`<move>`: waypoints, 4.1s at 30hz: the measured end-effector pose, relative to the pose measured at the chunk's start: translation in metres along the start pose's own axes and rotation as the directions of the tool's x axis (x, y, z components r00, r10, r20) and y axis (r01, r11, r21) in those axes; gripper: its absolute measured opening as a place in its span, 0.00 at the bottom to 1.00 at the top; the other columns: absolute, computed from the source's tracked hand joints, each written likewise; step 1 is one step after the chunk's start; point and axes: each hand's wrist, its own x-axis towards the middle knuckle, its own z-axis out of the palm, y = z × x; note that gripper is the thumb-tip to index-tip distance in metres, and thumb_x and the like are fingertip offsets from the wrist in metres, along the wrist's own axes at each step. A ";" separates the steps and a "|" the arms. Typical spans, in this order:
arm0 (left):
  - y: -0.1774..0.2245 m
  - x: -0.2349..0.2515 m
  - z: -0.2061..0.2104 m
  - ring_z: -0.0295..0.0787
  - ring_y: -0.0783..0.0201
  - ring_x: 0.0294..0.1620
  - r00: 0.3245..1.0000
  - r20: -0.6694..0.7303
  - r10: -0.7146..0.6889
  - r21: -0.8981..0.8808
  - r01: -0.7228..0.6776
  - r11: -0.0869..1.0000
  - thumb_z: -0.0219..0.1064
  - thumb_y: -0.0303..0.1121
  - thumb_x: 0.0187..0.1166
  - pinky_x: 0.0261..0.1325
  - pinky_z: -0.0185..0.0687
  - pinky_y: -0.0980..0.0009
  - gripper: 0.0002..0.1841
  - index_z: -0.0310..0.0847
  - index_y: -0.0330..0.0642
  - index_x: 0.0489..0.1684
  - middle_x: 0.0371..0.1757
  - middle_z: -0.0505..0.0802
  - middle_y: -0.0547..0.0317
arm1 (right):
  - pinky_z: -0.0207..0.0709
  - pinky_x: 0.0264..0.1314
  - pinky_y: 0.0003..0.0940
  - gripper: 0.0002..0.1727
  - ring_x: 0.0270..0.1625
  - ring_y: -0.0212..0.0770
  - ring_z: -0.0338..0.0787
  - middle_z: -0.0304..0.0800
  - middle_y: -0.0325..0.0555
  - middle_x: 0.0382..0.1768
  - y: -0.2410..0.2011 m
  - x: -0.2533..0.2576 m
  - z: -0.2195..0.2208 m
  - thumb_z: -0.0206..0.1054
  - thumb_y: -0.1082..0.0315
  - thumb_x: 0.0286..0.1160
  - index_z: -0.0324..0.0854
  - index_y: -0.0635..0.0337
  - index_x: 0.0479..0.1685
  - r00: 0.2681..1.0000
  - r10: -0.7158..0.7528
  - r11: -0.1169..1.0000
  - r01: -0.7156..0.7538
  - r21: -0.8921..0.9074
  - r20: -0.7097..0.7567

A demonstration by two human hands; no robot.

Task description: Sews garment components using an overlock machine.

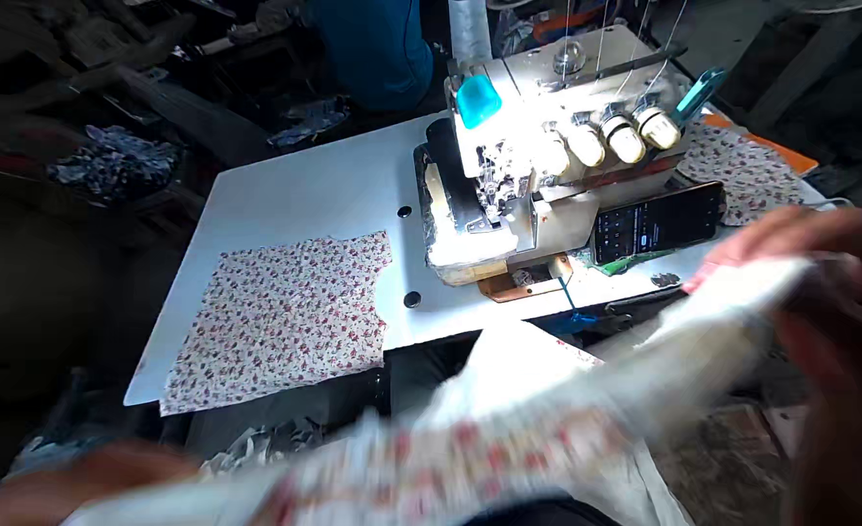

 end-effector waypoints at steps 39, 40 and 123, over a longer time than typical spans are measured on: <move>-0.036 0.217 0.175 0.72 0.80 0.26 0.912 0.324 0.252 0.552 -0.399 0.732 0.68 0.38 0.81 0.30 0.65 0.86 0.11 0.88 0.39 0.36 0.29 0.84 0.65 | 0.89 0.45 0.23 0.12 0.40 0.28 0.93 0.92 0.38 0.42 0.054 0.046 0.134 0.52 0.68 0.92 0.75 0.61 0.64 0.911 0.182 0.980 -0.139 0.140 -0.370; -0.035 0.218 0.173 0.73 0.83 0.26 0.910 0.347 0.227 0.506 -0.386 0.772 0.67 0.36 0.82 0.30 0.67 0.88 0.10 0.89 0.40 0.38 0.29 0.85 0.67 | 0.89 0.52 0.26 0.15 0.48 0.30 0.94 0.92 0.40 0.48 0.054 0.044 0.134 0.52 0.67 0.92 0.74 0.63 0.67 0.921 0.150 0.985 -0.107 0.136 -0.360; -0.050 0.253 0.158 0.84 0.80 0.41 0.854 0.444 0.270 0.272 -0.416 0.868 0.71 0.33 0.77 0.49 0.77 0.84 0.07 0.89 0.39 0.38 0.39 0.90 0.64 | 0.81 0.50 0.19 0.07 0.44 0.27 0.89 0.89 0.44 0.40 0.049 0.062 0.174 0.69 0.69 0.79 0.88 0.64 0.44 0.921 0.024 0.989 -0.079 -0.125 -0.388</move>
